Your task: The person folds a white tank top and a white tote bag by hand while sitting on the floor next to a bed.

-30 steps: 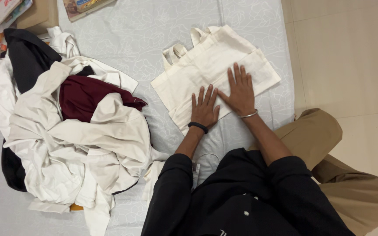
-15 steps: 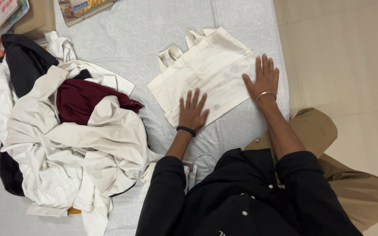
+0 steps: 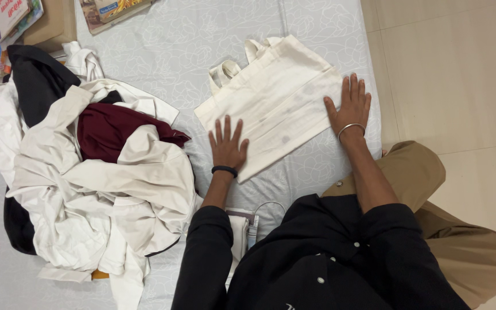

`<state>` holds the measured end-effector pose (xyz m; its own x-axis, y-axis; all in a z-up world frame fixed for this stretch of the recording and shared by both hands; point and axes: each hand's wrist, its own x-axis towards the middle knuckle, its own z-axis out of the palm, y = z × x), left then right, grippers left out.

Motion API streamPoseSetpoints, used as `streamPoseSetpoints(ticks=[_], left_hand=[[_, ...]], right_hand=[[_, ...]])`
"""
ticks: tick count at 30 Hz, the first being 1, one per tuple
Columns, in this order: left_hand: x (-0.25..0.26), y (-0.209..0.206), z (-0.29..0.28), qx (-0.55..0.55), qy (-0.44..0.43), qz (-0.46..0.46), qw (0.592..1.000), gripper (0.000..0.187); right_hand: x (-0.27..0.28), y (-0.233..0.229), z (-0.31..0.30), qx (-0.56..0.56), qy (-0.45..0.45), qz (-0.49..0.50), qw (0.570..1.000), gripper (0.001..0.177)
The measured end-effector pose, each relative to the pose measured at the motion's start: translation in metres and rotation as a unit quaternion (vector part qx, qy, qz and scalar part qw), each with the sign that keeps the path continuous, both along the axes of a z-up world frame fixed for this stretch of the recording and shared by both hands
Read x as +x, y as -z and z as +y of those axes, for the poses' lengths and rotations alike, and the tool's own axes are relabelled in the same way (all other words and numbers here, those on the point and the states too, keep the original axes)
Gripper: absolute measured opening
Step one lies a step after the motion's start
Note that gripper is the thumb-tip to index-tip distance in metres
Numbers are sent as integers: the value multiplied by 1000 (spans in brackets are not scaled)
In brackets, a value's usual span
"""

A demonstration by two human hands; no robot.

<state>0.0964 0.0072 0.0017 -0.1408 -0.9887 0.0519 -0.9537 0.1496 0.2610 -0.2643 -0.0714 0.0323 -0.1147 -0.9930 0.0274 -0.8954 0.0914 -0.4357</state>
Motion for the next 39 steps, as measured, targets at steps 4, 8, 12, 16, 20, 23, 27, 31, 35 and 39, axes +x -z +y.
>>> streamPoseSetpoints(ticks=[4,8,12,16,20,23,27,31,35,39], left_hand=[[2,-1,-2,5,-35,-3,999,66],[0,1,-1,-6,-40,-7,999,65],[-1,1,-1,-11,-39,-15,999,66],[-3,2,1,-17,-41,-13,999,67],[-3,5,1,-22,-42,-10,999,66],[-4,4,0,-20,-44,-17,999,66],[-3,5,2,-30,-44,-10,999,66],[-4,4,2,-35,-42,-15,998,66],[-4,6,3,-39,-39,-25,998,66],[-2,6,2,-50,-39,-19,998,66]], right_hand=[[0,-1,2,-3,2,-2,1000,79],[2,-5,4,-9,6,-8,1000,78],[2,-1,8,5,15,-15,1000,72],[12,15,18,-59,26,11,998,64],[26,22,23,-93,-25,31,995,69],[35,17,29,-78,-66,18,995,71],[40,12,27,-23,-68,10,997,78],[41,14,25,-23,-68,31,997,80],[39,16,27,-20,-70,22,997,80],[38,13,36,-31,-61,18,998,78]])
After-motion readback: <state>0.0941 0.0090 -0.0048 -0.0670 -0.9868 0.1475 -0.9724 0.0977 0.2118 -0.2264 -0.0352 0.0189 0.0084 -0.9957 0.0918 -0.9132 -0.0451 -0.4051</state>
